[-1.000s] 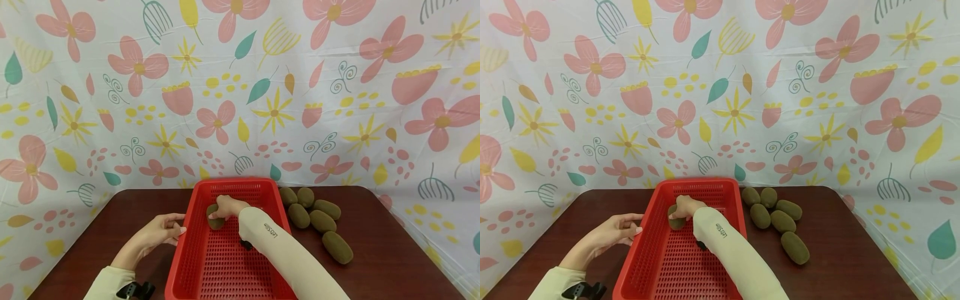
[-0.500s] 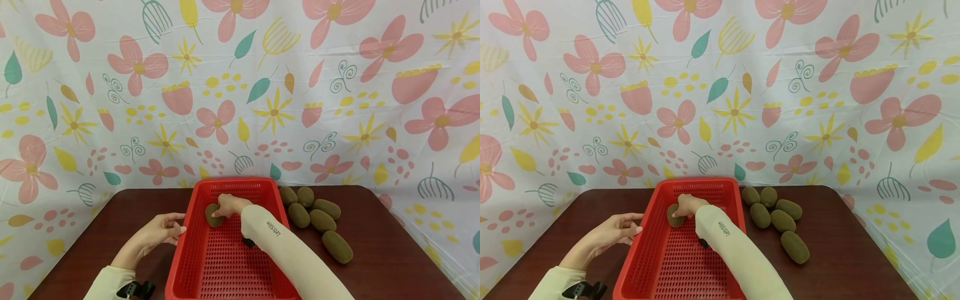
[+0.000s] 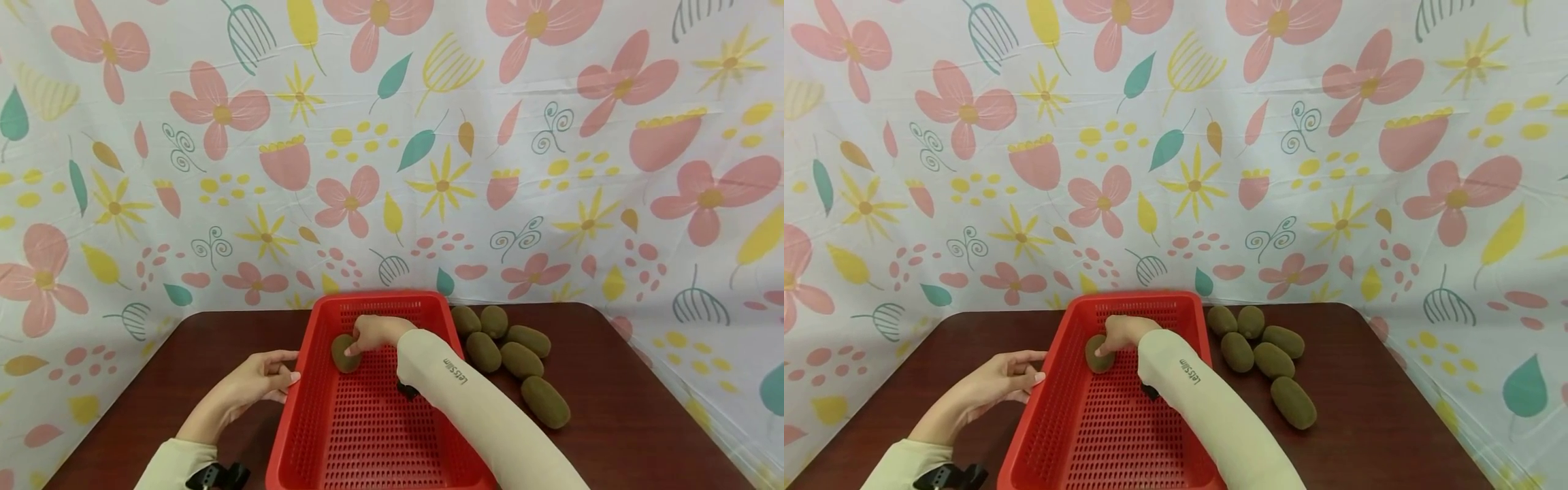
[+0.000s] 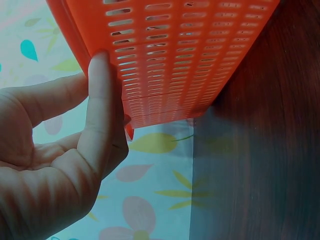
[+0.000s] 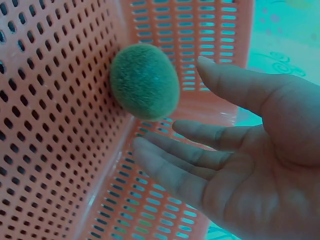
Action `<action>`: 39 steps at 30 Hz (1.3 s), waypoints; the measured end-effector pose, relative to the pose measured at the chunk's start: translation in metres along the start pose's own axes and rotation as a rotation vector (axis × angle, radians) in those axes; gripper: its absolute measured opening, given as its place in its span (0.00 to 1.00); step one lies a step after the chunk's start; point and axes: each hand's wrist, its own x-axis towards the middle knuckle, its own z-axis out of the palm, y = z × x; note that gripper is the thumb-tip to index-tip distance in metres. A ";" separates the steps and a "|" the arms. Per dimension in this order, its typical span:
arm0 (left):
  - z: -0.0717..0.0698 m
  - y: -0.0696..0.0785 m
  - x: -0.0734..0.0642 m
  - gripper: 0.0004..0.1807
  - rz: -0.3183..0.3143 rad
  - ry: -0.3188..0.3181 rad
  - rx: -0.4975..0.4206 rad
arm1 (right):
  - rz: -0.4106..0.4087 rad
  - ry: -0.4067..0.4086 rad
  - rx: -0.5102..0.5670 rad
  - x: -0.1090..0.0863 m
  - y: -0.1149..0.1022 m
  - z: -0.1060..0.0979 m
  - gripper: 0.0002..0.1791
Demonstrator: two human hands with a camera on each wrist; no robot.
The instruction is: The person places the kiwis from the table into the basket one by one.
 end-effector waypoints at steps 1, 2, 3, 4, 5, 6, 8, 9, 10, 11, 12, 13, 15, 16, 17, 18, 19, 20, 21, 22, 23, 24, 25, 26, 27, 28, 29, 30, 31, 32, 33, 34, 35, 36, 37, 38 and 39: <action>0.000 0.000 0.000 0.37 -0.002 0.002 -0.001 | 0.002 0.003 -0.007 -0.001 -0.001 -0.002 0.23; 0.000 0.000 0.000 0.37 -0.001 0.000 -0.003 | 0.000 0.005 -0.011 -0.003 -0.001 -0.003 0.23; -0.001 0.000 0.000 0.37 -0.003 0.001 -0.006 | -0.002 0.006 -0.010 -0.004 -0.002 -0.005 0.24; -0.001 0.000 0.000 0.37 -0.004 0.001 -0.007 | -0.004 0.006 -0.007 -0.005 -0.002 -0.007 0.24; -0.001 0.000 0.000 0.37 -0.005 0.000 -0.007 | -0.009 0.007 -0.006 -0.007 -0.002 -0.009 0.23; 0.000 0.000 0.000 0.37 -0.003 -0.003 -0.007 | -0.015 0.010 -0.003 -0.008 -0.002 -0.011 0.24; 0.000 0.000 0.000 0.37 0.000 -0.006 -0.004 | -0.032 0.015 -0.010 -0.010 -0.001 -0.016 0.24; 0.000 0.000 0.000 0.37 0.001 -0.006 -0.003 | -0.037 0.020 -0.013 -0.012 -0.001 -0.019 0.24; 0.000 0.000 0.000 0.37 0.004 -0.006 -0.003 | -0.044 0.026 -0.019 -0.013 -0.001 -0.021 0.24; 0.000 0.001 0.000 0.37 0.006 -0.007 -0.004 | -0.047 0.030 -0.022 -0.015 -0.001 -0.024 0.25; 0.000 0.001 -0.001 0.37 0.009 -0.007 -0.006 | -0.048 0.034 -0.028 -0.017 -0.001 -0.027 0.26; 0.000 0.001 -0.001 0.37 0.012 -0.008 -0.008 | -0.054 0.038 -0.032 -0.018 -0.001 -0.030 0.26; 0.000 0.000 -0.001 0.37 0.019 -0.011 -0.012 | -0.071 0.043 -0.036 -0.020 -0.001 -0.036 0.27; -0.001 0.000 -0.001 0.37 0.019 -0.012 -0.014 | -0.082 0.045 -0.039 -0.022 0.000 -0.038 0.27; -0.001 0.000 -0.001 0.37 0.020 -0.014 -0.014 | -0.092 0.047 -0.038 -0.023 0.000 -0.040 0.27; -0.001 -0.001 -0.002 0.37 0.020 -0.013 -0.014 | -0.108 0.052 -0.036 -0.024 0.000 -0.042 0.27; -0.001 -0.001 -0.002 0.37 0.020 -0.013 -0.014 | -0.121 0.057 -0.035 -0.025 0.001 -0.044 0.27; -0.001 -0.001 -0.002 0.37 0.020 -0.012 -0.013 | -0.127 0.061 -0.031 -0.027 0.002 -0.046 0.27; -0.002 -0.002 -0.002 0.37 0.017 -0.010 -0.015 | -0.130 0.064 -0.025 -0.028 0.003 -0.048 0.26; -0.001 -0.002 -0.002 0.37 0.021 -0.013 -0.014 | -0.132 0.070 -0.021 -0.030 0.004 -0.050 0.26; -0.001 -0.002 -0.001 0.37 0.024 -0.015 -0.014 | -0.136 0.075 -0.014 -0.032 0.005 -0.051 0.26; -0.001 -0.002 -0.001 0.37 0.026 -0.017 -0.016 | -0.135 0.079 -0.005 -0.034 0.007 -0.053 0.26; -0.001 -0.002 -0.001 0.37 0.027 -0.018 -0.018 | -0.132 0.083 0.004 -0.037 0.009 -0.055 0.26; -0.001 -0.002 0.000 0.37 0.027 -0.020 -0.020 | -0.135 0.089 0.014 -0.039 0.011 -0.057 0.26; 0.000 -0.002 0.000 0.37 0.026 -0.021 -0.022 | -0.139 0.095 0.022 -0.041 0.013 -0.059 0.26; 0.000 -0.002 0.000 0.37 0.024 -0.020 -0.022 | -0.144 0.103 0.029 -0.044 0.015 -0.060 0.26; 0.000 -0.002 0.000 0.37 0.020 -0.019 -0.024 | -0.147 0.111 0.037 -0.047 0.018 -0.062 0.26; 0.000 -0.002 0.001 0.37 0.017 -0.018 -0.025 | -0.146 0.122 0.042 -0.049 0.020 -0.064 0.26; 0.000 -0.002 0.001 0.36 0.018 -0.017 -0.024 | -0.148 0.133 0.052 -0.052 0.023 -0.066 0.26; 0.000 -0.002 0.001 0.36 0.015 -0.013 -0.024 | -0.158 0.144 0.065 -0.055 0.025 -0.067 0.25; 0.000 -0.002 0.001 0.36 0.016 -0.011 -0.024 | -0.167 0.156 0.075 -0.058 0.027 -0.069 0.25; 0.000 -0.002 0.001 0.36 0.015 -0.009 -0.023 | -0.175 0.168 0.085 -0.061 0.030 -0.070 0.25; 0.000 -0.002 0.001 0.36 0.015 -0.007 -0.022 | -0.183 0.182 0.095 -0.063 0.033 -0.071 0.25; -0.001 -0.003 0.001 0.36 0.015 -0.005 -0.021 | -0.194 0.192 0.110 -0.066 0.035 -0.072 0.25; 0.000 -0.002 0.001 0.36 0.013 -0.003 -0.021 | -0.209 0.203 0.122 -0.068 0.038 -0.073 0.25; 0.000 -0.002 0.000 0.37 0.010 -0.002 -0.022 | -0.223 0.218 0.128 -0.069 0.042 -0.074 0.25; 0.000 -0.002 0.000 0.37 0.011 -0.004 -0.022 | -0.228 0.233 0.136 -0.071 0.045 -0.074 0.25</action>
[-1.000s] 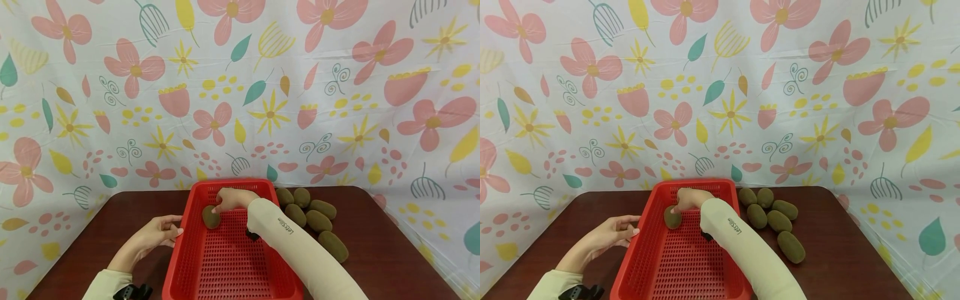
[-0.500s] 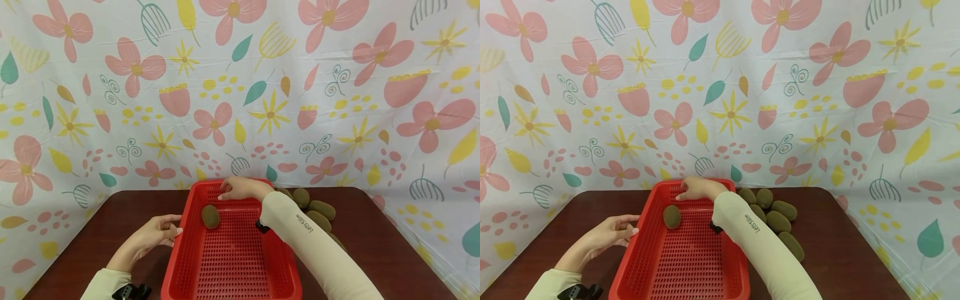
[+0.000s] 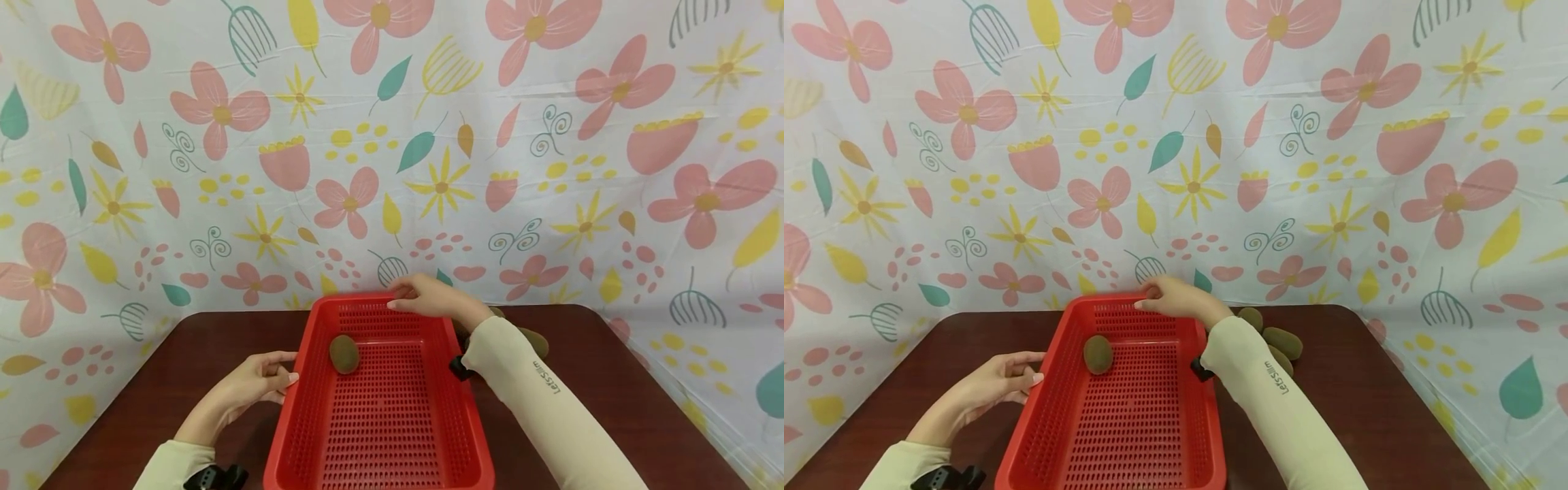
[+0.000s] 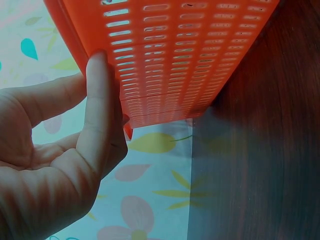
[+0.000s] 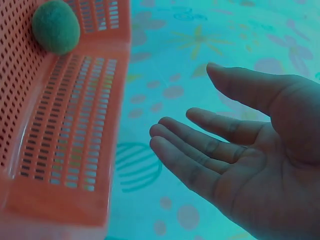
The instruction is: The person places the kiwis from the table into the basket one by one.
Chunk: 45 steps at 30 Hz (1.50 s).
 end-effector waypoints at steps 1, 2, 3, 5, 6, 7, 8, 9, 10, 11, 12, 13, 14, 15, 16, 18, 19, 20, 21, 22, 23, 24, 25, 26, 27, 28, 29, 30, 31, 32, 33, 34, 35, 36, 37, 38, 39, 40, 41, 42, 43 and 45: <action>0.000 0.000 0.000 0.37 -0.003 0.000 -0.002 | -0.004 0.013 0.011 -0.002 0.003 -0.001 0.24; 0.000 0.000 0.000 0.37 -0.003 0.000 -0.003 | -0.007 0.029 0.017 -0.005 0.006 -0.003 0.24; 0.000 0.000 -0.001 0.37 0.000 -0.003 -0.004 | -0.005 0.045 0.026 -0.007 0.009 -0.004 0.24; 0.001 0.001 -0.001 0.37 0.002 -0.007 -0.006 | 0.003 0.075 0.042 -0.013 0.015 -0.007 0.23; 0.001 0.001 -0.001 0.36 0.004 -0.007 -0.005 | 0.007 0.085 0.048 -0.016 0.018 -0.008 0.23; 0.001 0.001 -0.001 0.36 0.005 -0.007 -0.004 | 0.007 0.093 0.050 -0.019 0.021 -0.010 0.23; 0.000 0.001 -0.001 0.37 0.006 -0.008 -0.004 | 0.008 0.102 0.052 -0.022 0.024 -0.011 0.23; 0.000 0.000 -0.002 0.37 0.008 -0.009 -0.003 | 0.006 0.108 0.055 -0.025 0.027 -0.012 0.23; 0.000 0.000 -0.002 0.37 0.005 -0.008 -0.004 | 0.001 0.113 0.059 -0.029 0.031 -0.014 0.23; 0.000 -0.001 -0.002 0.37 0.002 -0.006 -0.004 | -0.003 0.120 0.056 -0.032 0.034 -0.015 0.23; 0.000 -0.001 -0.002 0.37 0.000 -0.004 -0.004 | -0.003 0.127 0.060 -0.035 0.037 -0.016 0.23; -0.001 -0.001 -0.002 0.37 -0.001 -0.003 -0.004 | -0.007 0.135 0.064 -0.038 0.041 -0.017 0.22; -0.001 -0.002 -0.002 0.37 -0.002 -0.002 -0.003 | -0.010 0.149 0.061 -0.041 0.045 -0.017 0.22; -0.001 -0.002 -0.002 0.37 -0.002 -0.002 -0.001 | -0.011 0.163 0.063 -0.043 0.049 -0.018 0.22; 0.000 -0.002 -0.002 0.37 -0.004 0.001 0.000 | -0.012 0.177 0.063 -0.046 0.054 -0.019 0.22; 0.000 -0.002 -0.002 0.37 0.000 0.003 0.001 | -0.005 0.199 0.061 -0.050 0.062 -0.019 0.21; 0.000 -0.002 -0.002 0.37 0.001 0.002 0.001 | 0.000 0.208 0.056 -0.051 0.067 -0.020 0.21; 0.000 -0.002 -0.002 0.36 0.000 0.003 0.000 | 0.005 0.214 0.049 -0.053 0.071 -0.020 0.21; 0.000 -0.002 -0.002 0.36 0.000 0.003 -0.001 | 0.016 0.219 0.044 -0.054 0.075 -0.019 0.22; 0.000 -0.002 -0.002 0.36 0.000 0.004 -0.001 | 0.025 0.222 0.031 -0.056 0.080 -0.018 0.22; 0.000 -0.002 -0.002 0.36 -0.001 0.003 -0.002 | 0.036 0.226 0.024 -0.057 0.083 -0.018 0.21; 0.000 -0.002 -0.002 0.36 -0.001 0.003 -0.001 | 0.038 0.229 0.013 -0.058 0.087 -0.016 0.21; 0.000 -0.002 -0.002 0.36 0.000 0.002 0.000 | 0.039 0.235 0.004 -0.058 0.092 -0.015 0.20; 0.000 -0.001 -0.002 0.36 0.000 0.002 0.000 | 0.043 0.239 -0.005 -0.059 0.096 -0.013 0.19; 0.000 -0.001 -0.001 0.36 0.001 0.002 0.003 | 0.054 0.242 -0.009 -0.060 0.100 -0.011 0.18; 0.000 -0.001 -0.001 0.36 0.003 0.003 0.004 | 0.063 0.244 -0.014 -0.060 0.103 -0.010 0.17; 0.000 -0.001 -0.001 0.36 0.003 0.003 0.004 | 0.071 0.245 -0.022 -0.061 0.106 -0.008 0.17; 0.000 -0.001 -0.001 0.36 0.005 0.003 0.005 | 0.087 0.243 -0.030 -0.061 0.109 -0.006 0.16; 0.000 -0.001 -0.001 0.36 0.005 0.003 0.006 | 0.115 0.239 -0.036 -0.062 0.112 -0.004 0.17; 0.000 -0.001 -0.001 0.36 0.005 0.005 0.007 | 0.148 0.234 -0.046 -0.062 0.114 -0.002 0.18; 0.000 -0.001 -0.001 0.36 0.007 0.004 0.007 | 0.180 0.226 -0.053 -0.063 0.116 -0.001 0.19; 0.000 -0.001 -0.001 0.36 0.008 0.003 0.007 | 0.211 0.218 -0.065 -0.063 0.118 0.001 0.20; 0.000 -0.001 -0.001 0.36 0.009 0.001 0.007 | 0.236 0.207 -0.076 -0.064 0.120 0.003 0.21; -0.001 -0.001 -0.001 0.36 0.011 0.001 0.008 | 0.263 0.199 -0.080 -0.064 0.122 0.004 0.21; -0.001 -0.001 0.000 0.36 0.010 0.002 0.008 | 0.284 0.191 -0.086 -0.064 0.124 0.006 0.20; -0.001 -0.001 0.000 0.36 0.009 0.003 0.010 | 0.299 0.188 -0.088 -0.063 0.125 0.007 0.17; -0.001 -0.001 0.000 0.36 0.010 0.002 0.011 | 0.308 0.187 -0.089 -0.062 0.127 0.009 0.15; -0.001 -0.001 0.000 0.36 0.007 0.005 0.012 | 0.309 0.192 -0.095 -0.062 0.128 0.011 0.14; -0.001 -0.001 0.000 0.36 0.003 0.006 0.012 | 0.301 0.196 -0.100 -0.061 0.128 0.012 0.14; -0.001 0.000 0.000 0.36 0.002 0.006 0.011 | 0.301 0.206 -0.104 -0.060 0.129 0.013 0.16; -0.001 0.000 0.000 0.36 0.001 0.006 0.011 | 0.303 0.211 -0.112 -0.059 0.130 0.015 0.19; -0.001 0.000 0.000 0.36 0.003 0.003 0.013 | 0.310 0.219 -0.134 -0.057 0.130 0.017 0.23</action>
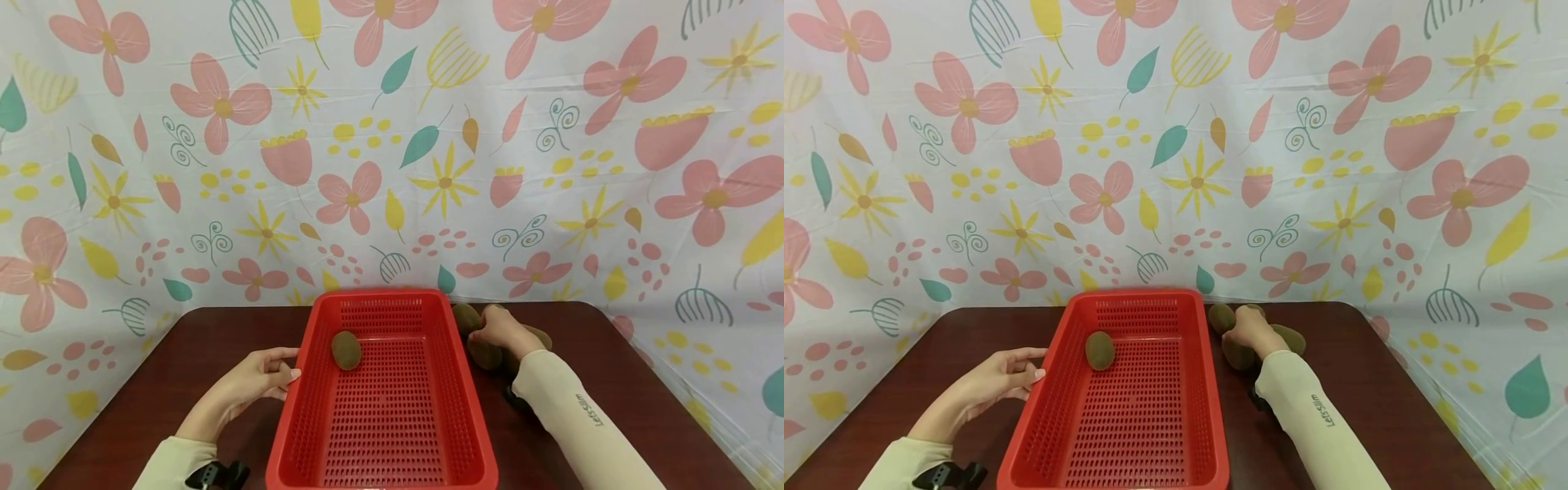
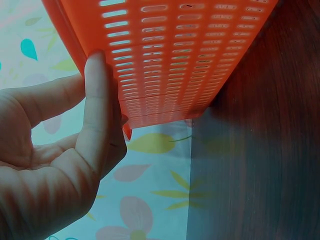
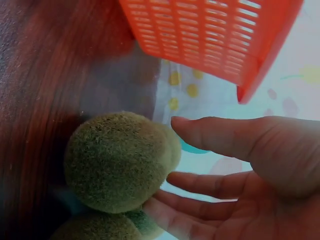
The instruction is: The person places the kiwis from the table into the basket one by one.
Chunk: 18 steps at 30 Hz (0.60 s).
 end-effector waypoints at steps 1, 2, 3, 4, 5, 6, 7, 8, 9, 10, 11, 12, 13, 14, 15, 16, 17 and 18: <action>0.000 0.000 0.000 0.36 -0.001 0.000 -0.001 | 0.007 -0.002 -0.012 0.001 0.000 0.001 0.24; 0.000 0.000 0.000 0.36 0.002 -0.003 -0.001 | 0.020 -0.011 -0.022 0.001 -0.001 0.002 0.24; 0.000 0.000 0.000 0.36 0.003 -0.004 0.001 | 0.045 -0.020 -0.028 0.001 -0.002 0.003 0.24; 0.000 0.000 0.000 0.36 0.000 -0.002 0.001 | 0.068 -0.033 -0.037 0.002 -0.003 0.003 0.23; 0.000 0.000 0.000 0.36 0.000 -0.002 0.001 | 0.086 -0.043 -0.048 0.002 -0.004 0.004 0.22; -0.001 0.000 0.000 0.36 -0.003 0.000 0.001 | 0.101 -0.053 -0.063 0.002 -0.005 0.005 0.21; -0.001 0.000 0.000 0.36 -0.004 0.000 0.002 | 0.109 -0.060 -0.078 0.002 -0.005 0.006 0.19; -0.001 0.000 0.000 0.36 -0.004 0.001 0.004 | 0.114 -0.065 -0.094 0.003 -0.006 0.006 0.19; -0.001 0.000 0.000 0.36 -0.006 0.003 0.004 | 0.117 -0.063 -0.109 0.003 -0.007 0.007 0.18; -0.001 0.000 0.000 0.36 -0.006 0.003 0.005 | 0.114 -0.060 -0.130 0.004 -0.008 0.008 0.18; -0.001 0.000 0.000 0.36 -0.005 0.003 0.006 | 0.109 -0.057 -0.149 0.004 -0.008 0.008 0.19; -0.001 -0.001 0.000 0.36 -0.006 0.003 0.007 | 0.104 -0.054 -0.165 0.005 -0.009 0.009 0.20; -0.001 0.000 0.000 0.36 -0.006 0.003 0.008 | 0.102 -0.050 -0.179 0.005 -0.009 0.009 0.21; -0.001 0.000 0.000 0.36 -0.007 0.003 0.007 | 0.102 -0.049 -0.195 0.006 -0.010 0.010 0.23; -0.001 0.000 0.000 0.36 -0.007 0.002 0.008 | 0.102 -0.047 -0.207 0.006 -0.010 0.010 0.24; -0.001 0.000 0.000 0.36 -0.008 0.001 0.007 | 0.105 -0.047 -0.220 0.007 -0.011 0.010 0.26; -0.001 0.000 0.000 0.36 -0.009 0.001 0.006 | 0.109 -0.049 -0.226 0.007 -0.011 0.010 0.27; -0.001 0.000 0.000 0.37 -0.010 0.001 0.004 | 0.112 -0.054 -0.231 0.007 -0.012 0.010 0.28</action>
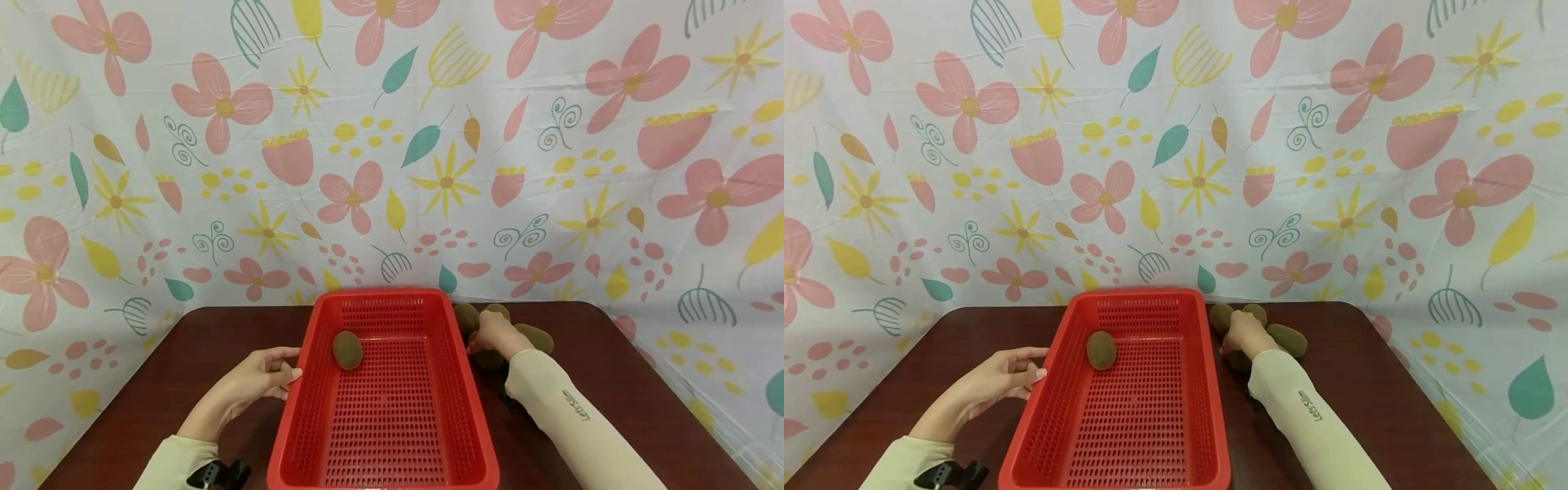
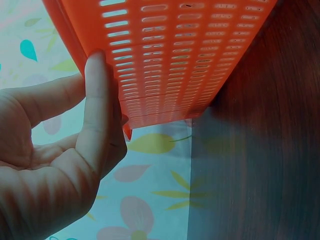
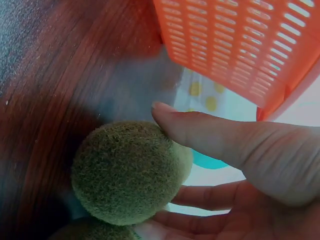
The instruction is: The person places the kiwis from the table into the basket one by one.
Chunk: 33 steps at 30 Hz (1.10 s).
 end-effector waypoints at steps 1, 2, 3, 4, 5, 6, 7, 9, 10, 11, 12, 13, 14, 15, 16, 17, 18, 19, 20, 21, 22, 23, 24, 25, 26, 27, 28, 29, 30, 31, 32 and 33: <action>0.000 0.000 0.000 0.36 -0.001 0.000 -0.001 | 0.002 -0.006 -0.002 0.000 -0.001 0.000 0.28; 0.000 0.000 0.000 0.36 -0.001 0.001 -0.003 | 0.006 -0.012 -0.003 0.000 -0.001 0.000 0.29; 0.000 0.000 0.000 0.36 0.002 0.000 -0.002 | 0.017 -0.025 0.004 0.000 -0.002 0.000 0.29; 0.000 0.000 0.000 0.36 0.004 0.000 -0.001 | 0.026 -0.035 0.011 0.000 -0.003 0.000 0.29; 0.000 0.000 0.000 0.36 0.007 0.001 0.001 | 0.034 -0.045 0.017 -0.001 -0.004 -0.001 0.29; 0.001 0.000 0.001 0.36 0.011 0.000 0.004 | 0.041 -0.054 0.020 -0.001 -0.005 -0.001 0.29; 0.001 0.000 0.001 0.36 0.014 0.000 0.007 | 0.047 -0.060 0.023 -0.001 -0.005 -0.001 0.29; 0.001 0.000 0.001 0.36 0.017 -0.001 0.011 | 0.058 -0.068 0.027 -0.002 -0.006 -0.001 0.29; 0.001 0.000 0.001 0.36 0.015 -0.001 0.011 | 0.054 -0.066 0.021 -0.002 -0.006 0.000 0.29; 0.001 0.000 0.001 0.36 0.013 0.000 0.012 | 0.051 -0.066 0.016 -0.002 -0.007 0.000 0.28; 0.001 -0.001 0.001 0.36 0.011 -0.001 0.012 | 0.050 -0.065 0.013 -0.002 -0.007 0.000 0.28; 0.001 -0.001 0.001 0.36 0.009 0.000 0.011 | 0.049 -0.065 0.012 -0.002 -0.007 0.001 0.27; 0.001 -0.001 0.001 0.36 0.009 0.000 0.010 | 0.047 -0.066 0.009 -0.001 -0.007 0.001 0.26; 0.001 -0.001 0.001 0.36 0.010 0.001 0.011 | 0.046 -0.062 0.005 -0.001 -0.007 0.002 0.25; 0.001 -0.001 0.001 0.36 0.011 0.000 0.010 | 0.046 -0.064 0.004 0.000 -0.008 0.002 0.24; 0.001 0.000 0.001 0.36 0.011 0.000 0.010 | 0.047 -0.062 0.002 0.001 -0.008 0.002 0.24; 0.001 -0.001 0.001 0.36 0.012 0.000 0.010 | 0.049 -0.065 -0.001 0.001 -0.008 0.002 0.23; 0.001 0.000 0.001 0.36 0.013 -0.001 0.010 | 0.050 -0.069 -0.003 0.002 -0.008 0.001 0.22; 0.002 0.000 0.001 0.36 0.013 -0.001 0.009 | 0.050 -0.071 -0.006 0.002 -0.009 0.001 0.22; 0.002 0.000 0.001 0.36 0.013 -0.002 0.008 | 0.051 -0.072 -0.006 0.003 -0.009 0.001 0.22; 0.002 0.000 0.000 0.37 0.013 -0.002 0.007 | 0.052 -0.079 0.000 0.003 -0.008 0.001 0.22; 0.002 0.000 0.000 0.37 0.013 -0.002 0.005 | 0.052 -0.080 0.005 0.003 -0.008 0.001 0.23; 0.002 0.000 0.000 0.37 0.014 -0.003 0.004 | 0.052 -0.085 0.013 0.004 -0.008 0.001 0.22; 0.002 0.000 0.000 0.37 0.016 -0.003 0.003 | 0.049 -0.084 0.020 0.004 -0.008 0.001 0.23; 0.002 0.000 0.000 0.37 0.016 -0.002 0.001 | 0.045 -0.082 0.029 0.004 -0.007 0.001 0.23; 0.002 0.000 0.000 0.37 0.016 -0.003 0.001 | 0.043 -0.082 0.037 0.004 -0.007 0.002 0.23; 0.002 0.000 0.000 0.37 0.017 -0.003 0.000 | 0.042 -0.084 0.045 0.004 -0.007 0.002 0.23; 0.002 0.000 0.000 0.37 0.017 -0.003 0.000 | 0.036 -0.082 0.047 0.004 -0.006 0.001 0.23; 0.001 0.000 0.000 0.36 0.015 -0.002 0.000 | 0.031 -0.080 0.048 0.004 -0.006 0.001 0.24; 0.001 0.000 0.001 0.36 0.015 -0.001 0.000 | 0.028 -0.080 0.051 0.004 -0.005 0.001 0.24; 0.001 0.000 0.001 0.36 0.012 0.000 0.000 | 0.022 -0.077 0.054 0.004 -0.005 0.000 0.24; 0.001 0.000 0.000 0.36 0.009 0.002 0.000 | 0.011 -0.074 0.054 0.003 -0.004 0.000 0.25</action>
